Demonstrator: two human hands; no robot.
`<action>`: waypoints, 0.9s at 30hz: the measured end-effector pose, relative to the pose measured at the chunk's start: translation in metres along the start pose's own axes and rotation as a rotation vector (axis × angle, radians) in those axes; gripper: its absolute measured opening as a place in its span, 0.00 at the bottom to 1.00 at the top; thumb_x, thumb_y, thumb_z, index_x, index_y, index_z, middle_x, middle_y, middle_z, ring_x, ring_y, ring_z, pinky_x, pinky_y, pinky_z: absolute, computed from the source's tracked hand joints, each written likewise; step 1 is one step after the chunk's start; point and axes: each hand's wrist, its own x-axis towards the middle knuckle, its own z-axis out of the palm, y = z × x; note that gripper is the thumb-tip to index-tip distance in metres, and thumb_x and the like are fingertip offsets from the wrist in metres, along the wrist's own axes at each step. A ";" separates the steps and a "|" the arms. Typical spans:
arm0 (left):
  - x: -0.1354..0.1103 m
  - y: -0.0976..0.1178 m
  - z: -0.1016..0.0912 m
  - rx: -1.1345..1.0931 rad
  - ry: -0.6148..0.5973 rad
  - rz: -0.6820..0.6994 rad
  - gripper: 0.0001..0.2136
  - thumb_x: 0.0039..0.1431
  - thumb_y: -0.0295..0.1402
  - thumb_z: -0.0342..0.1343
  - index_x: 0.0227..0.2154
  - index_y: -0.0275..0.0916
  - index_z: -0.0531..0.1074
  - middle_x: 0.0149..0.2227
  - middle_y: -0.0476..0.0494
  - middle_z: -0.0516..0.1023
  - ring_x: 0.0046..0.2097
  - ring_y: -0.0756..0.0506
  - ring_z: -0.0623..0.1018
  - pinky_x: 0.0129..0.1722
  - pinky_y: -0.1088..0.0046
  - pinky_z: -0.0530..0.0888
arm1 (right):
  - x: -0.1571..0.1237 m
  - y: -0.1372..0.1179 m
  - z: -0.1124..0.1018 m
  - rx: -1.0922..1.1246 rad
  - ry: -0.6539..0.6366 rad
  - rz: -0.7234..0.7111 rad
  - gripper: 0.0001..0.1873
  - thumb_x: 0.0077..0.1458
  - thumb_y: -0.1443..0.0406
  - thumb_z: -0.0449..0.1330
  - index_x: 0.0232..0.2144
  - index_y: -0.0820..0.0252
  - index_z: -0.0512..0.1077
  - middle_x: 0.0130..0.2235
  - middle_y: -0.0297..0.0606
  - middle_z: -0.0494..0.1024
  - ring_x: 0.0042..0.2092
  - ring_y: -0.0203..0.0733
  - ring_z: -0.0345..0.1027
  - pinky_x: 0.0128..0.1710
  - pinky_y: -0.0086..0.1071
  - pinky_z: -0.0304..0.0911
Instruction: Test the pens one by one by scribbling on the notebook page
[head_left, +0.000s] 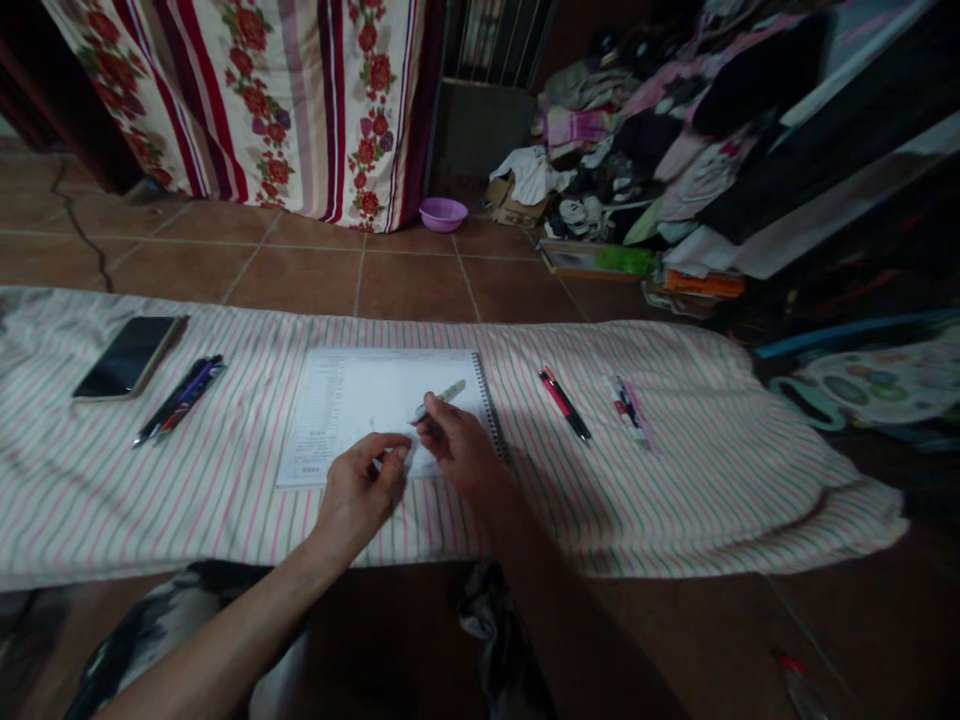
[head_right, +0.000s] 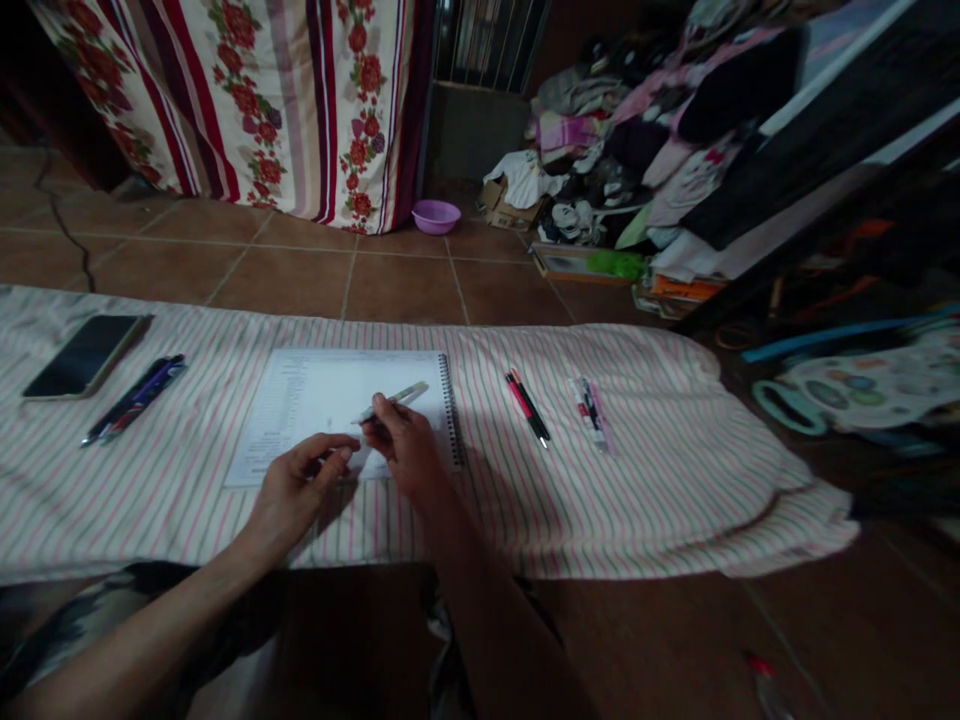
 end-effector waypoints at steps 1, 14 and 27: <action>0.000 0.000 -0.001 -0.007 0.015 -0.021 0.13 0.55 0.40 0.49 0.34 0.37 0.74 0.31 0.45 0.78 0.25 0.49 0.73 0.27 0.73 0.70 | 0.000 0.001 0.001 -0.022 -0.011 -0.037 0.14 0.45 0.55 0.62 0.23 0.61 0.68 0.20 0.29 0.71 0.22 0.29 0.66 0.23 0.22 0.65; 0.004 -0.003 -0.005 0.127 0.139 -0.024 0.15 0.52 0.44 0.49 0.36 0.38 0.70 0.28 0.47 0.74 0.21 0.49 0.71 0.23 0.72 0.69 | 0.000 0.011 -0.003 -0.392 0.037 -0.338 0.11 0.50 0.58 0.56 0.29 0.61 0.69 0.23 0.34 0.76 0.25 0.36 0.73 0.25 0.27 0.67; 0.007 -0.001 0.002 0.121 0.082 0.014 0.15 0.52 0.43 0.48 0.37 0.39 0.70 0.33 0.44 0.75 0.29 0.45 0.75 0.27 0.69 0.72 | 0.001 0.012 -0.014 -0.362 0.101 -0.427 0.17 0.49 0.62 0.56 0.42 0.60 0.62 0.26 0.31 0.73 0.24 0.34 0.70 0.23 0.26 0.67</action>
